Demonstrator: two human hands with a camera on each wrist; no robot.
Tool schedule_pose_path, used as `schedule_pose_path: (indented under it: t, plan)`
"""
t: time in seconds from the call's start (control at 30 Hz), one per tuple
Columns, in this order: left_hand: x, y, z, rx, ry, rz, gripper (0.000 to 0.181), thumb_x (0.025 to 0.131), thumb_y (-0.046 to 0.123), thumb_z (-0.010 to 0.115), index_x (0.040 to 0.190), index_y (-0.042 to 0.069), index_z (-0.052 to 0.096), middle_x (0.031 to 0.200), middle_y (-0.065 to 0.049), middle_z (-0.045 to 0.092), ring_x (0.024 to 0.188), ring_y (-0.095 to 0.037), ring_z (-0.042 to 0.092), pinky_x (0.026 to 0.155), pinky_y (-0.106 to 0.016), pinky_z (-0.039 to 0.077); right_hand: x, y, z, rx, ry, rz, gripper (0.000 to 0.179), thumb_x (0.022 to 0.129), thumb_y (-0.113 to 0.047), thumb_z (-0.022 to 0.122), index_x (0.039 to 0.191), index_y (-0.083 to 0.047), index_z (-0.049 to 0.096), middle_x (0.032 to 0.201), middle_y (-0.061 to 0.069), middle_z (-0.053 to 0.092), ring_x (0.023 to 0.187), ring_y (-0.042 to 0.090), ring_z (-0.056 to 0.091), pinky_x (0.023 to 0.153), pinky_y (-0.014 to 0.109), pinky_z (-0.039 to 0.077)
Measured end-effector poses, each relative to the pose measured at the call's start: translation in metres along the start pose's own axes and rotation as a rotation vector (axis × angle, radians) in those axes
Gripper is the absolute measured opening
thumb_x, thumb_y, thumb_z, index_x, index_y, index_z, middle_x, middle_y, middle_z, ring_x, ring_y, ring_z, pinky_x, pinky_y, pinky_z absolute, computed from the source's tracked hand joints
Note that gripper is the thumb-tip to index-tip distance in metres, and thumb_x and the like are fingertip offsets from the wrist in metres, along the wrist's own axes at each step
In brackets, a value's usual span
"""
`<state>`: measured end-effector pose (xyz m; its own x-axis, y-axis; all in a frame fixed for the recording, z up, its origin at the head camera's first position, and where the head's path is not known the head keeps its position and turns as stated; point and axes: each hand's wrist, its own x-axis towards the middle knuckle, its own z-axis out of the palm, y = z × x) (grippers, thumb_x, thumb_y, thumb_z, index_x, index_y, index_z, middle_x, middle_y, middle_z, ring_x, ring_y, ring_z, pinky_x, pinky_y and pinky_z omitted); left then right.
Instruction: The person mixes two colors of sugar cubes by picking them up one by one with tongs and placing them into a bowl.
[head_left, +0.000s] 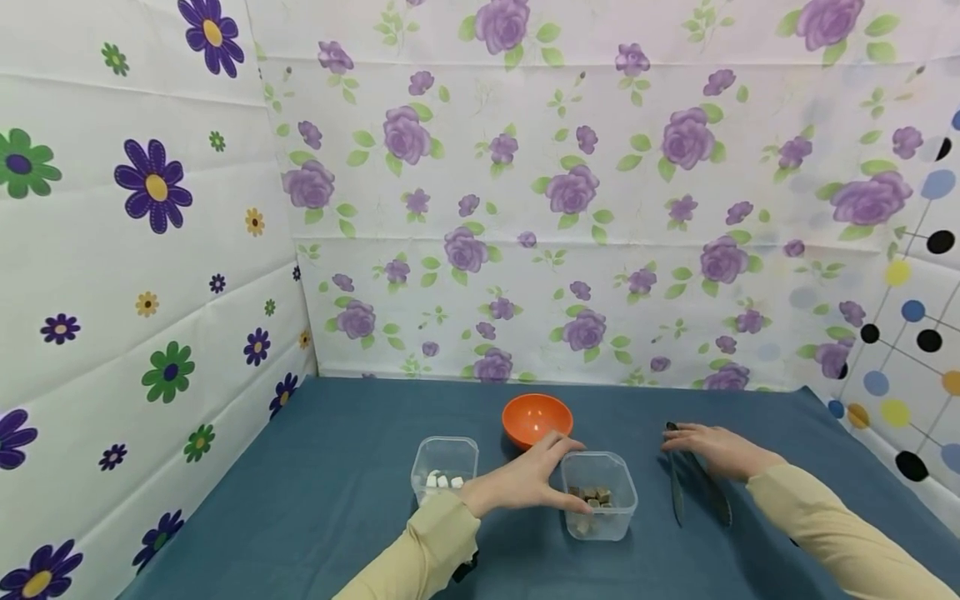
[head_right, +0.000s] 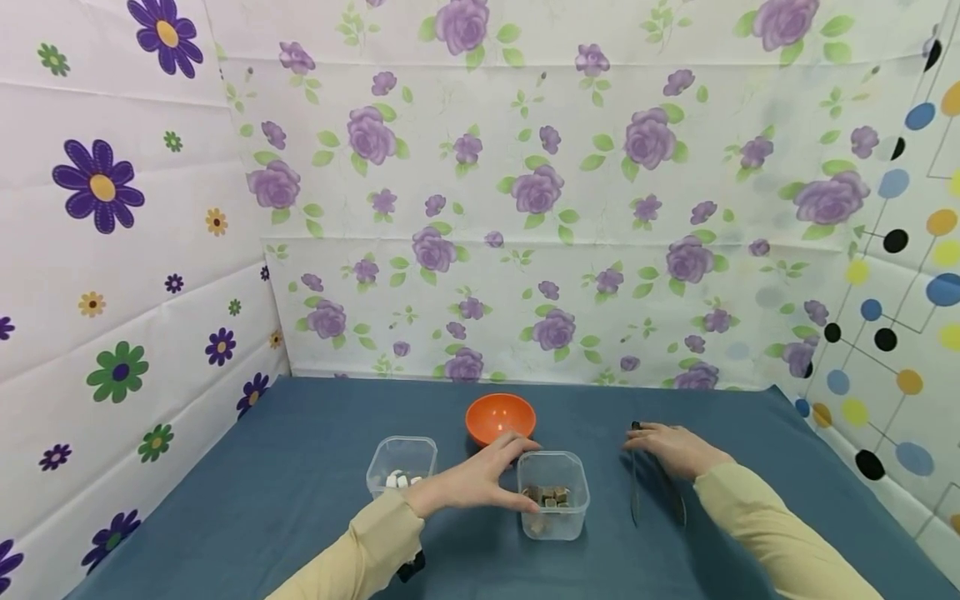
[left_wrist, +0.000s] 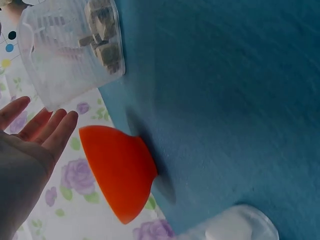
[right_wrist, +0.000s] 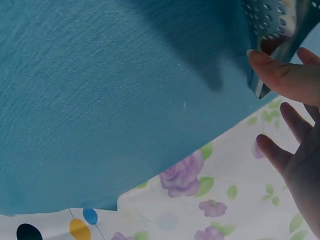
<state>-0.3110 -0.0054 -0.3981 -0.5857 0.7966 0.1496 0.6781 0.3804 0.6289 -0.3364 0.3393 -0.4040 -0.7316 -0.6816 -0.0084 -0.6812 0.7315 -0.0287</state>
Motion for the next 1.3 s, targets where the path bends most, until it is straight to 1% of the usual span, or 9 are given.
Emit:
schedule_pose_path:
  t: [0.23,0.4,0.53,0.7,0.8,0.93,1.07,1.2,1.3]
  plan:
    - [0.003,-0.003,0.007,-0.033,-0.014,-0.002,0.074,0.079,0.037,0.07,0.137,0.016,0.029,0.129,-0.003,0.03,0.114,-0.016,0.04,0.09,-0.031,0.037,-0.001,0.005,0.008,-0.082,0.068,-0.062,0.062,0.066,0.033,0.049,0.11,-0.007,0.063,0.118,0.018,0.054,0.109,0.039,0.046,0.08,0.051,0.041]
    - [0.004,-0.003,0.009,-0.024,-0.025,-0.029,0.077,0.079,0.038,0.069,0.139,0.014,0.027,0.13,-0.002,0.03,0.114,-0.015,0.04,0.09,-0.029,0.037,-0.001,0.008,0.008,-0.142,0.116,-0.113,0.048,0.074,0.024,0.054,0.108,-0.008,0.063,0.113,0.015,0.056,0.104,0.035,0.051,0.08,0.048,0.042]
    - [0.006,-0.003,0.01,-0.025,-0.021,-0.053,0.081,0.078,0.039,0.07,0.141,0.012,0.025,0.133,-0.001,0.03,0.116,-0.014,0.039,0.09,-0.03,0.037,-0.003,0.009,0.005,-0.182,0.164,-0.184,0.046,0.071,0.023,0.059,0.105,-0.007,0.064,0.106,0.013,0.058,0.096,0.031,0.055,0.076,0.044,0.045]
    - [0.008,-0.005,0.011,-0.026,-0.011,-0.056,0.083,0.078,0.039,0.07,0.142,0.012,0.026,0.133,-0.001,0.031,0.116,-0.013,0.039,0.09,-0.03,0.037,-0.005,0.013,0.002,-0.225,0.118,-0.178,0.05,0.059,0.019,0.071,0.097,-0.012,0.067,0.096,0.007,0.06,0.088,0.027,0.056,0.07,0.042,0.047]
    - [0.008,-0.006,0.012,-0.034,0.0,-0.055,0.082,0.077,0.038,0.071,0.141,0.011,0.028,0.132,-0.002,0.034,0.115,-0.012,0.04,0.09,-0.031,0.038,-0.007,0.016,0.002,-0.215,0.098,-0.185,0.05,0.052,0.009,0.08,0.095,-0.013,0.068,0.093,0.005,0.059,0.085,0.026,0.055,0.066,0.042,0.047]
    - [0.008,-0.008,0.013,-0.056,0.01,-0.058,0.081,0.076,0.036,0.073,0.14,0.009,0.03,0.128,-0.003,0.037,0.114,-0.012,0.041,0.089,-0.03,0.039,-0.013,0.024,0.003,-0.175,0.106,-0.225,0.05,0.045,0.002,0.084,0.092,-0.01,0.07,0.086,0.003,0.058,0.077,0.023,0.055,0.058,0.037,0.046]
    - [0.008,-0.009,0.013,-0.086,0.014,-0.059,0.079,0.076,0.034,0.074,0.139,0.009,0.032,0.126,-0.002,0.038,0.115,-0.012,0.041,0.088,-0.029,0.039,-0.018,0.027,0.001,-0.163,0.083,-0.213,0.043,0.047,0.001,0.083,0.088,-0.008,0.071,0.08,-0.002,0.059,0.069,0.017,0.056,0.054,0.033,0.046]
    - [0.007,-0.01,0.013,-0.111,0.015,-0.056,0.077,0.076,0.032,0.074,0.138,0.01,0.032,0.126,-0.003,0.039,0.115,-0.013,0.041,0.088,-0.029,0.039,-0.021,0.023,-0.003,-0.146,0.023,-0.144,0.035,0.054,-0.007,0.083,0.087,-0.009,0.072,0.079,-0.005,0.061,0.07,0.015,0.057,0.056,0.032,0.047]
    - [0.006,-0.011,0.013,-0.122,0.017,-0.049,0.077,0.077,0.03,0.073,0.138,0.009,0.032,0.126,-0.004,0.039,0.115,-0.013,0.041,0.088,-0.029,0.038,-0.022,0.022,-0.003,-0.136,0.021,-0.132,0.03,0.057,-0.01,0.083,0.085,-0.008,0.072,0.077,-0.005,0.061,0.066,0.013,0.057,0.053,0.031,0.047]
